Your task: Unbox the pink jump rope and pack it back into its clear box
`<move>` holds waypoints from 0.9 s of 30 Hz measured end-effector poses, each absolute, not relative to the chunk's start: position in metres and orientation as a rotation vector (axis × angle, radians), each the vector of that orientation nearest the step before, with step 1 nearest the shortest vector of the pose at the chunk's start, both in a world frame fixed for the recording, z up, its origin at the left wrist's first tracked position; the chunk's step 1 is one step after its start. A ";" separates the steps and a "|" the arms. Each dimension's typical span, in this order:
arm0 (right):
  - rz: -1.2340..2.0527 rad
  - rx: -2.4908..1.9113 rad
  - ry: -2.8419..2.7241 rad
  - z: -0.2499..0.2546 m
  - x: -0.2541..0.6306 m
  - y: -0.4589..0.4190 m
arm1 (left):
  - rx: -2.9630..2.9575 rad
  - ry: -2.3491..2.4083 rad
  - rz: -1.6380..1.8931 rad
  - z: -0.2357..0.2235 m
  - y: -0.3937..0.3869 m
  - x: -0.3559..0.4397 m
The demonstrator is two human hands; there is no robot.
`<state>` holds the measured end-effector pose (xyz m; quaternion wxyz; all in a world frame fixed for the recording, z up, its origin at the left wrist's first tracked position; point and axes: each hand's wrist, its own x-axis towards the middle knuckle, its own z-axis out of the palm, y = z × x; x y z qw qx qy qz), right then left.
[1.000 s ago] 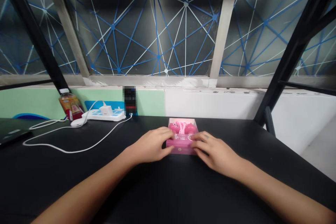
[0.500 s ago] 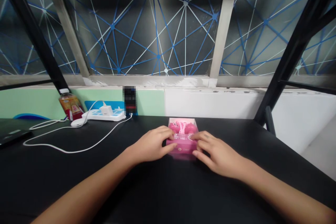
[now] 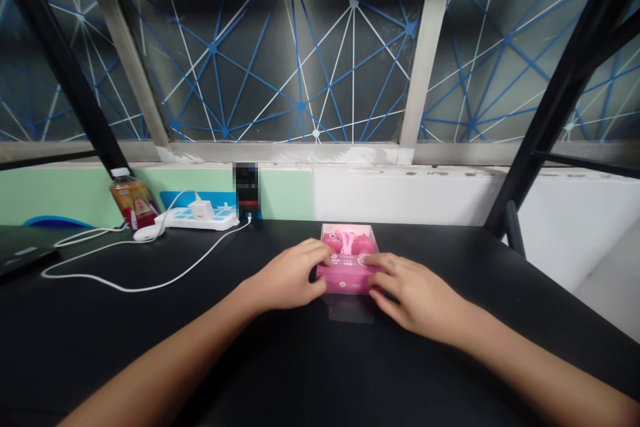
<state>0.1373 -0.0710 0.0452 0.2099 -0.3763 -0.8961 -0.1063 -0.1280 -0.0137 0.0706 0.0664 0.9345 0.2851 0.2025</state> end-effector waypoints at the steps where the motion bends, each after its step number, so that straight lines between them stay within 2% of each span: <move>1: -0.342 -1.042 -2.479 0.045 0.137 -0.071 | 2.816 0.857 0.609 0.071 -0.013 -0.128; 8: -0.603 -1.009 -2.415 0.043 0.127 -0.079 | 2.781 0.837 0.607 0.072 -0.012 -0.126; 17: -0.364 -0.874 -2.444 0.045 0.130 -0.080 | 2.718 0.824 0.652 0.076 -0.009 -0.117; 27: -0.345 -0.967 -2.496 0.042 0.127 -0.080 | 2.727 0.799 0.606 0.077 -0.007 -0.118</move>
